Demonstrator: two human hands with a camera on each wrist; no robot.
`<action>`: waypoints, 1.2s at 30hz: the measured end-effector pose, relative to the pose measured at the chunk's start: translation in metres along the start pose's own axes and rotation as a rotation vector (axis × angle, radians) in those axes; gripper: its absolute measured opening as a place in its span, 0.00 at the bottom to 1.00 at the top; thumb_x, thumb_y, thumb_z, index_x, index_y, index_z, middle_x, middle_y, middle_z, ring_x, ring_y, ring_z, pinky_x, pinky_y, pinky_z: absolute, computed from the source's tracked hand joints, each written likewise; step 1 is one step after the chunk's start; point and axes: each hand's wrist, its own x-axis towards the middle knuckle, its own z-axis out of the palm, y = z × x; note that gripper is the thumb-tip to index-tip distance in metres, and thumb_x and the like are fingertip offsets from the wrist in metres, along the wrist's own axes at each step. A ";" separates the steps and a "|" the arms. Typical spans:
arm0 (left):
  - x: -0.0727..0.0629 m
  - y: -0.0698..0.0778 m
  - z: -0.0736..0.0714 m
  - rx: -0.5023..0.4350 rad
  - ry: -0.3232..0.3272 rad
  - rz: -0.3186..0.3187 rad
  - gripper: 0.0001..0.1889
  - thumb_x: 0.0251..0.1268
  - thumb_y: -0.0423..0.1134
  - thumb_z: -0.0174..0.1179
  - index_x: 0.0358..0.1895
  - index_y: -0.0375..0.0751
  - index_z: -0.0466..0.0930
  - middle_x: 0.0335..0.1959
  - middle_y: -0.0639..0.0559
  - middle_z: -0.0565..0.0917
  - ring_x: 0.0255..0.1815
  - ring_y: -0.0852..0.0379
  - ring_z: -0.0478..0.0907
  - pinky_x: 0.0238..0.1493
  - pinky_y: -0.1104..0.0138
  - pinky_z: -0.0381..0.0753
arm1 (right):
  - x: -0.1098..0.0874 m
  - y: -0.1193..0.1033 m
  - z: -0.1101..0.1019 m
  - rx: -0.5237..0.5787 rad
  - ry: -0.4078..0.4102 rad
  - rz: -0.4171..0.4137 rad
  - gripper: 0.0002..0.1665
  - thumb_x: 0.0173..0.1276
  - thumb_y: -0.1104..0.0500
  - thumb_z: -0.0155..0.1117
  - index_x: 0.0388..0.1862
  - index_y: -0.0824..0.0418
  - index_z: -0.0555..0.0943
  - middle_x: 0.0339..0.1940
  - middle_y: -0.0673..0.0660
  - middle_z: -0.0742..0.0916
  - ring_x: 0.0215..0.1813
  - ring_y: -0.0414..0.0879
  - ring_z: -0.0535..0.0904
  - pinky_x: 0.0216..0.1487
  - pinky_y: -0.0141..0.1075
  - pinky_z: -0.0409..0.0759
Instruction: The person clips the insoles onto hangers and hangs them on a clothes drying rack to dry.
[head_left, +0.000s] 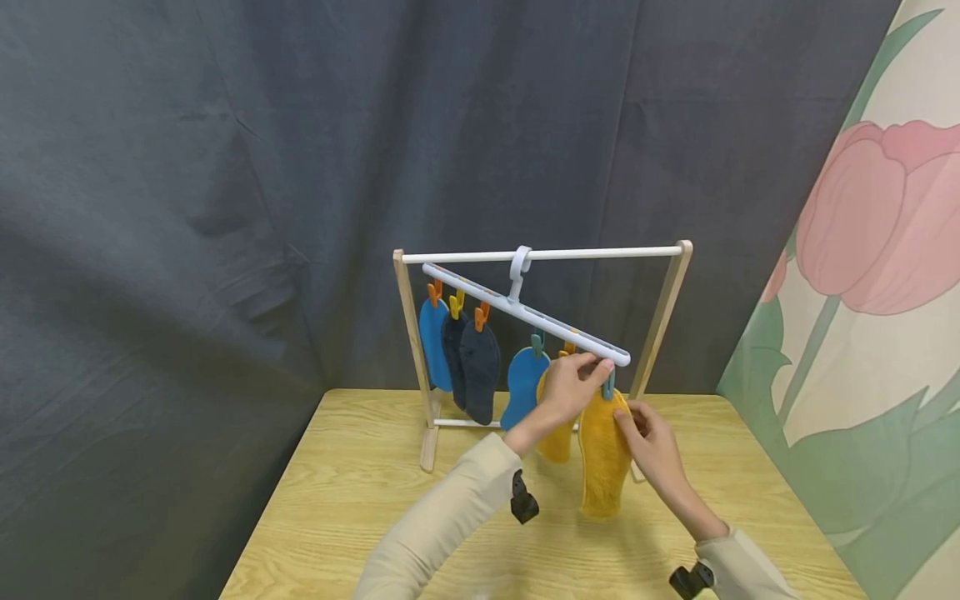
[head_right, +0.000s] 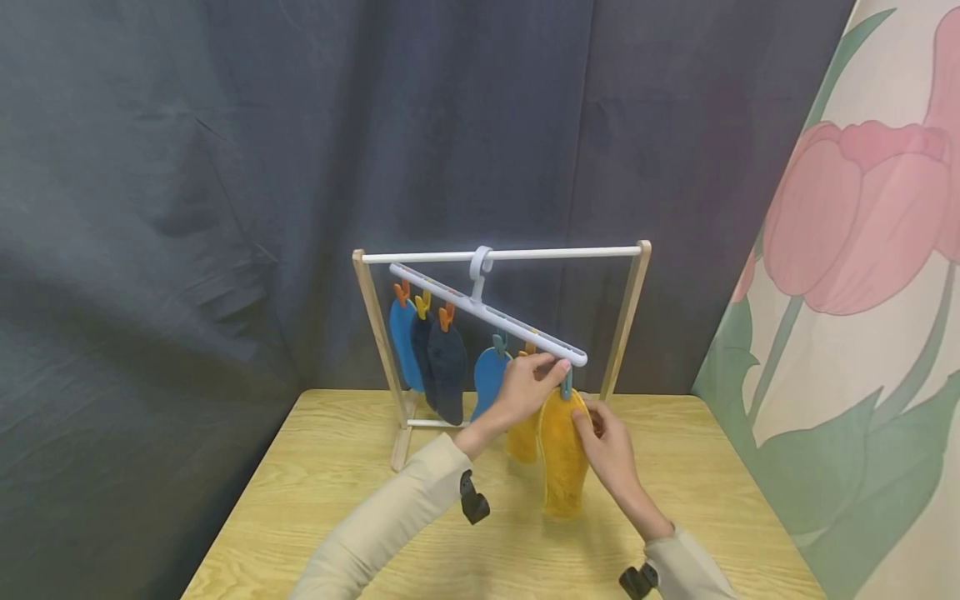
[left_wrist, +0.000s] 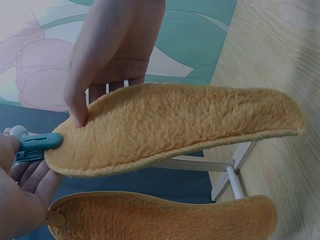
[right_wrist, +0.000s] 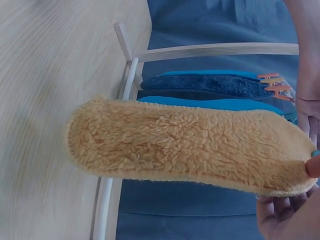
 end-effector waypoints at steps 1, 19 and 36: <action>0.000 0.000 0.000 -0.003 0.001 -0.001 0.11 0.74 0.40 0.59 0.46 0.37 0.87 0.37 0.50 0.88 0.31 0.69 0.81 0.32 0.78 0.77 | 0.001 0.001 0.001 -0.002 0.000 -0.002 0.10 0.73 0.69 0.57 0.46 0.78 0.79 0.33 0.68 0.85 0.29 0.37 0.77 0.28 0.25 0.75; -0.006 -0.011 0.003 -0.059 0.001 -0.004 0.14 0.74 0.43 0.59 0.51 0.37 0.84 0.43 0.47 0.87 0.38 0.64 0.84 0.40 0.77 0.80 | -0.001 -0.010 0.000 0.002 -0.026 -0.030 0.11 0.74 0.70 0.56 0.46 0.80 0.78 0.35 0.69 0.85 0.31 0.39 0.78 0.30 0.25 0.75; -0.012 -0.023 -0.001 -0.200 -0.013 -0.020 0.17 0.72 0.44 0.60 0.58 0.39 0.83 0.49 0.49 0.87 0.42 0.63 0.85 0.43 0.73 0.81 | 0.007 0.039 0.004 -0.050 -0.004 -0.012 0.13 0.76 0.62 0.58 0.47 0.73 0.81 0.35 0.63 0.86 0.31 0.36 0.77 0.31 0.26 0.76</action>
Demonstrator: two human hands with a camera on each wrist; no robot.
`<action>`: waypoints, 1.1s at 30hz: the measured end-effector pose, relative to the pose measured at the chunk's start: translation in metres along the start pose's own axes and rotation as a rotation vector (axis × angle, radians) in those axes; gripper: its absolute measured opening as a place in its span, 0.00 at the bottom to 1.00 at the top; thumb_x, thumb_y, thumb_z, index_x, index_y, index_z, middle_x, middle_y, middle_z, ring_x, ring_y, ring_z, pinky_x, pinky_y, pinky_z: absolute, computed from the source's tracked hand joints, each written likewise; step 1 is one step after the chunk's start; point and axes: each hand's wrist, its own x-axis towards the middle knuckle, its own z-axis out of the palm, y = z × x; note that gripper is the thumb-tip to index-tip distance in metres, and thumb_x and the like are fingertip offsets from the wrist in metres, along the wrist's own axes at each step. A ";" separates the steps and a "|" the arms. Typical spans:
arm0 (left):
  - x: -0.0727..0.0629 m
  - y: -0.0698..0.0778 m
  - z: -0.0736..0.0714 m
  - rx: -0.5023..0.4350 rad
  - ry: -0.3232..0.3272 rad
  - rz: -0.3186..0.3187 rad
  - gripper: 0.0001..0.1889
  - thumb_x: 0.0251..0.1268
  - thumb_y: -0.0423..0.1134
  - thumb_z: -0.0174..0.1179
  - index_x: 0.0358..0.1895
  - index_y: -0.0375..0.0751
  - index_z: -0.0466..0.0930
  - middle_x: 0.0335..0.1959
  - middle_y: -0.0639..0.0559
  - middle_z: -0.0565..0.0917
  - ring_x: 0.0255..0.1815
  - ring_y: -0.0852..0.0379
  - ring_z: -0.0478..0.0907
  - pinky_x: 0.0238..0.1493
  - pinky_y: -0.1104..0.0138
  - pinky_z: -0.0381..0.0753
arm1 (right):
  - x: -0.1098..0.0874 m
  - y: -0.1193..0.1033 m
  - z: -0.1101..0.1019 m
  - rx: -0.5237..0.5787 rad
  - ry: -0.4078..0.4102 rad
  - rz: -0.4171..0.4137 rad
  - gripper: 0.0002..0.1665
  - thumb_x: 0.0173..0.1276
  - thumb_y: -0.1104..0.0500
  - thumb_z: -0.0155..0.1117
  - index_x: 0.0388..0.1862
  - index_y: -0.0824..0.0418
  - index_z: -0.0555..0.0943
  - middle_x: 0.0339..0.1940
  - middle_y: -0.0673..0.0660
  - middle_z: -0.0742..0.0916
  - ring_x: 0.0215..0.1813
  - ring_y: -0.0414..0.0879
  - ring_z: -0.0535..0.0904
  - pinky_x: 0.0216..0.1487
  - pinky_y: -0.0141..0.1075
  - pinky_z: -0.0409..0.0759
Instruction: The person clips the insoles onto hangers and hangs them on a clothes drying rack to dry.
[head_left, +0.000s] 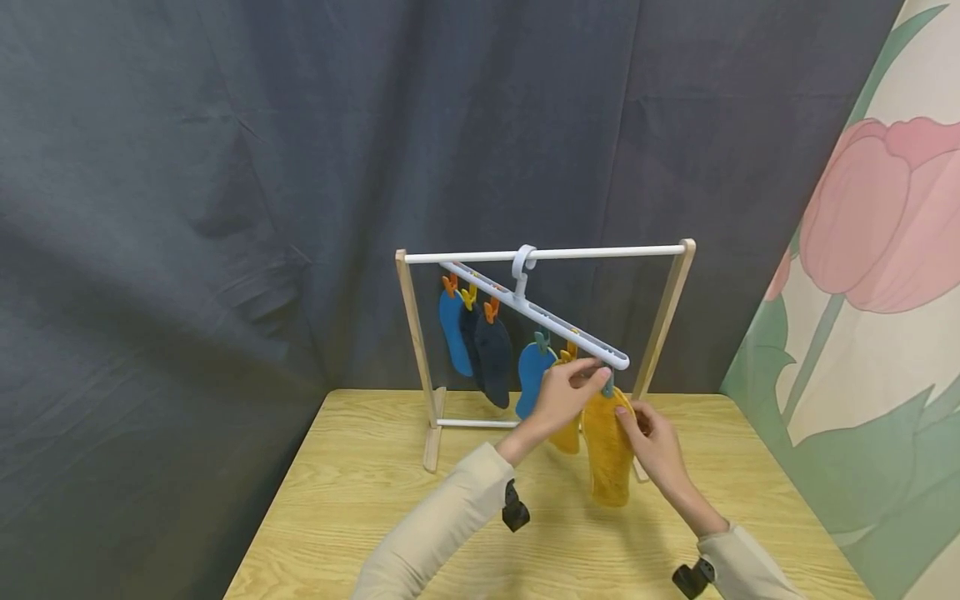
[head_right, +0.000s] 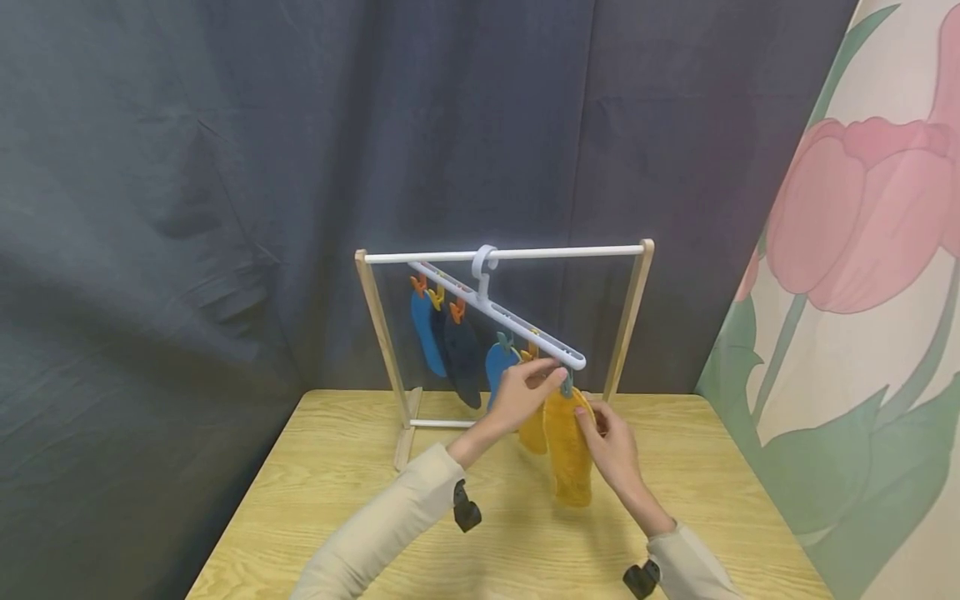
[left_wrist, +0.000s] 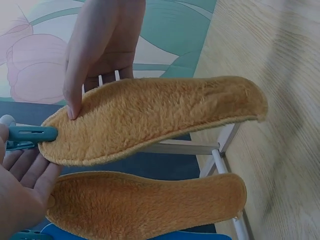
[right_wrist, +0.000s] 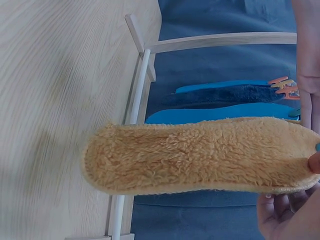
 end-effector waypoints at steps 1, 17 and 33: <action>0.000 0.000 0.000 0.001 0.007 0.009 0.17 0.72 0.44 0.61 0.57 0.39 0.83 0.48 0.49 0.87 0.42 0.63 0.85 0.43 0.73 0.81 | 0.000 0.000 0.000 0.000 0.003 -0.001 0.13 0.76 0.61 0.58 0.47 0.72 0.81 0.34 0.63 0.86 0.31 0.36 0.77 0.31 0.26 0.76; -0.013 -0.010 -0.017 -0.041 0.033 0.102 0.12 0.73 0.37 0.59 0.47 0.30 0.85 0.36 0.41 0.88 0.35 0.53 0.87 0.39 0.71 0.83 | 0.006 0.007 -0.015 -0.087 0.060 0.015 0.19 0.76 0.56 0.58 0.49 0.74 0.80 0.39 0.68 0.86 0.35 0.30 0.76 0.34 0.21 0.74; -0.044 -0.009 -0.056 -0.095 0.030 0.066 0.09 0.71 0.27 0.57 0.45 0.22 0.82 0.36 0.28 0.85 0.34 0.32 0.84 0.36 0.55 0.86 | 0.024 0.014 -0.025 -0.108 0.164 0.000 0.17 0.76 0.63 0.54 0.56 0.76 0.72 0.48 0.71 0.79 0.49 0.58 0.74 0.51 0.37 0.68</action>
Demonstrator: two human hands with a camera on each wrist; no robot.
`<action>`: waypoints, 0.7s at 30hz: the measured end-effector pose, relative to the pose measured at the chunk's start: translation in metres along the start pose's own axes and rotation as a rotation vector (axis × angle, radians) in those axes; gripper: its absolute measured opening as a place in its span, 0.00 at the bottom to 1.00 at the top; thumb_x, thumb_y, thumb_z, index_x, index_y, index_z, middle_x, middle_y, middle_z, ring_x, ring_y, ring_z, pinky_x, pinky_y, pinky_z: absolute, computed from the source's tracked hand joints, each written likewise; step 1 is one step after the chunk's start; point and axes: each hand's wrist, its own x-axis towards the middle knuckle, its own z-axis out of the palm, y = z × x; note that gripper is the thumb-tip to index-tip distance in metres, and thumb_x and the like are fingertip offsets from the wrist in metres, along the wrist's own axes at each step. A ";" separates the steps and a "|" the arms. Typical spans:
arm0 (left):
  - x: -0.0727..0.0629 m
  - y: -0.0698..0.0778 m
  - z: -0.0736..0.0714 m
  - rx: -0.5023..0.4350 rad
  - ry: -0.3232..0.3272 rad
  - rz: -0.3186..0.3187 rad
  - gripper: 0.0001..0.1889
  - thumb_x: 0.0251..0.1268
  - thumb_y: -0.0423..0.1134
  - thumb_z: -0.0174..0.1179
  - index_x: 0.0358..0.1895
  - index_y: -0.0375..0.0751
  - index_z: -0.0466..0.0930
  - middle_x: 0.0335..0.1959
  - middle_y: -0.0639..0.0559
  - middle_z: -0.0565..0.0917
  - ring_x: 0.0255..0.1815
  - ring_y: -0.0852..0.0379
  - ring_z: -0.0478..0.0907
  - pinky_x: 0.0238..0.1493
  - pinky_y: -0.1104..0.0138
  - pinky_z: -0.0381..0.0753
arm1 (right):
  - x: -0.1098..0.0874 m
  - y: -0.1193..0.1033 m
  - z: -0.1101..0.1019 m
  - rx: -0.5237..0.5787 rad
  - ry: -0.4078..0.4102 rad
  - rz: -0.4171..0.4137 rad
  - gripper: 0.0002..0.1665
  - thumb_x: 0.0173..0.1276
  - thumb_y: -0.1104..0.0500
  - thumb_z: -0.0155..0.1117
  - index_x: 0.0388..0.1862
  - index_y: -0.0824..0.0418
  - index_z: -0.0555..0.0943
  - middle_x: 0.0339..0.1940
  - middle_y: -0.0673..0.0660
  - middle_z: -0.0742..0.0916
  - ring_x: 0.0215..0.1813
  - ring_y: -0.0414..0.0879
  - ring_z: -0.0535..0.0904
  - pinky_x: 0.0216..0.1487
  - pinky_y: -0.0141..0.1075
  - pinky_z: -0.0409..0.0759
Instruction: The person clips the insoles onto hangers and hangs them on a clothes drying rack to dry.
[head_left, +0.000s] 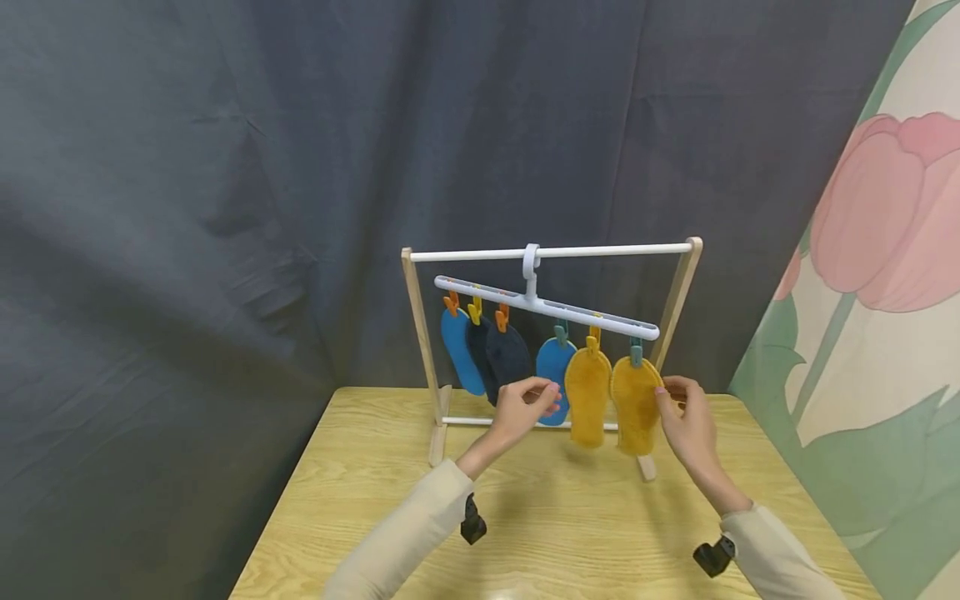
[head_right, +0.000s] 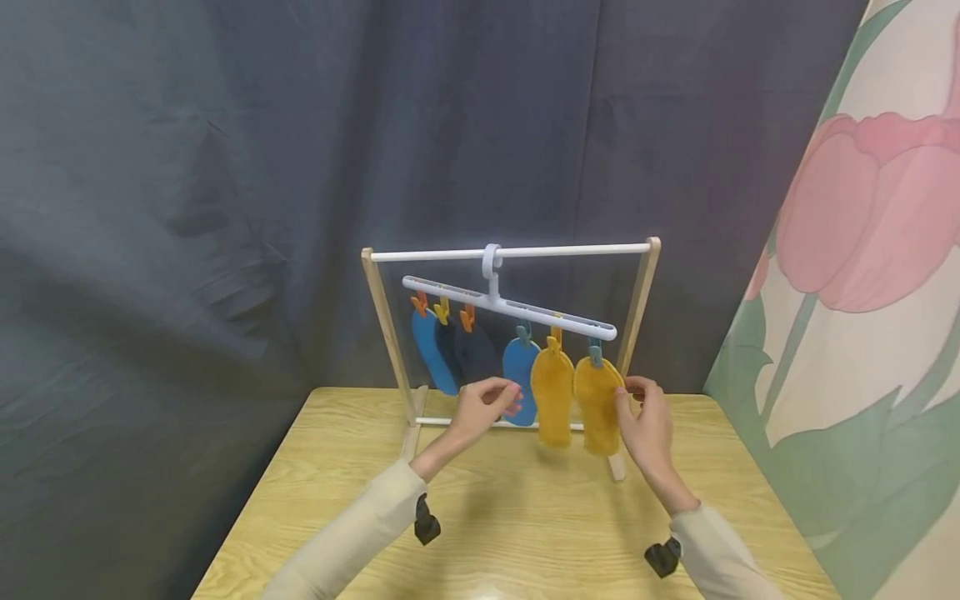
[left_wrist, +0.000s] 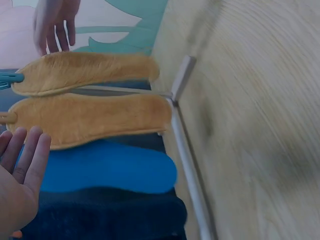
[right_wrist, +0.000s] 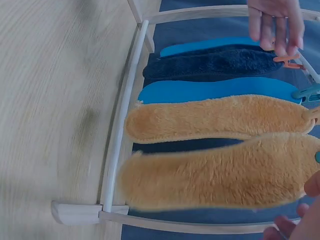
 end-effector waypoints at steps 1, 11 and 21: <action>-0.002 -0.002 -0.002 0.005 -0.002 0.003 0.09 0.71 0.27 0.57 0.45 0.23 0.82 0.36 0.28 0.85 0.34 0.32 0.84 0.36 0.55 0.86 | 0.000 0.001 0.000 0.005 0.008 0.001 0.17 0.76 0.65 0.54 0.56 0.77 0.72 0.49 0.71 0.78 0.51 0.61 0.73 0.52 0.41 0.68; -0.023 -0.019 -0.031 -0.018 -0.013 -0.089 0.10 0.74 0.28 0.54 0.48 0.23 0.81 0.39 0.27 0.83 0.40 0.28 0.81 0.43 0.48 0.83 | -0.010 0.008 -0.002 -0.020 0.070 -0.041 0.13 0.70 0.69 0.57 0.50 0.76 0.76 0.45 0.70 0.79 0.41 0.48 0.73 0.43 0.32 0.70; -0.047 -0.027 -0.058 0.090 0.055 -0.101 0.09 0.73 0.28 0.55 0.46 0.25 0.82 0.38 0.30 0.84 0.37 0.34 0.83 0.41 0.47 0.83 | -0.026 0.009 0.003 -0.085 -0.086 -0.242 0.07 0.71 0.69 0.59 0.43 0.73 0.80 0.38 0.64 0.82 0.36 0.53 0.78 0.35 0.31 0.77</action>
